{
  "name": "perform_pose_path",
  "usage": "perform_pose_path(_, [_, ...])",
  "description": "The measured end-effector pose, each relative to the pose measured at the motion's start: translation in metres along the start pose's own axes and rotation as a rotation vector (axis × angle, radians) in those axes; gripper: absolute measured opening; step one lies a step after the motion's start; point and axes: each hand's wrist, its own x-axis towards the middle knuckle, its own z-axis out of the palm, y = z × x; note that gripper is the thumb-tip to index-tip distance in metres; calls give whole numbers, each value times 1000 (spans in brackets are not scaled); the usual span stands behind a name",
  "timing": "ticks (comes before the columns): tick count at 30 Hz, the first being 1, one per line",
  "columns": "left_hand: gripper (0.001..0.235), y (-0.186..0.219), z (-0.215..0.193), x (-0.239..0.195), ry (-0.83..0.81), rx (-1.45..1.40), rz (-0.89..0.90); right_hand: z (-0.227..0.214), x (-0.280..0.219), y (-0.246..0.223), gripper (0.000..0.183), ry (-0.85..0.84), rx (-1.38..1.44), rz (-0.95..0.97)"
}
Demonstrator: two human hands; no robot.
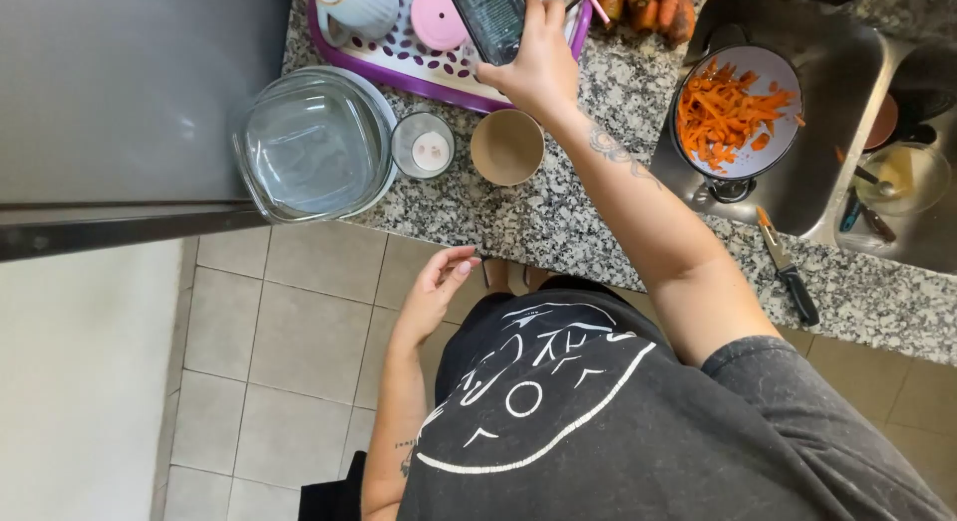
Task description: The person peels several carrots using a peeler over a kitchen sink, allowing the peels to fall into a bowl. They handle the carrots one by one, rotating them to remove the skin completely.
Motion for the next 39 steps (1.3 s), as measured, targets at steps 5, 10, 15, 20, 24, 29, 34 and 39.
perform_pose_path(5, [39,14,5,6,-40,40,-28,-27,-33,10,104,134,-61,-106])
perform_pose_path(10, [38,19,20,34,-186,122,-38,-59,-115,55,60,207,100,-231])
perform_pose_path(15, [34,34,51,67,-419,251,72,-74,-218,196,27,305,-77,139])
perform_pose_path(20, [35,71,105,91,-494,406,96,-105,-322,324,40,381,-374,459])
perform_pose_path(24, [32,83,166,107,-539,460,142,-119,-354,361,46,315,-441,493])
perform_pose_path(29, [18,59,264,129,-398,422,179,-110,-345,413,30,282,-313,450])
perform_pose_path(34, [38,45,366,163,-188,436,147,-166,-295,386,25,233,-7,393])
perform_pose_path(39, [83,48,415,183,0,310,207,-194,-263,370,20,187,91,273])
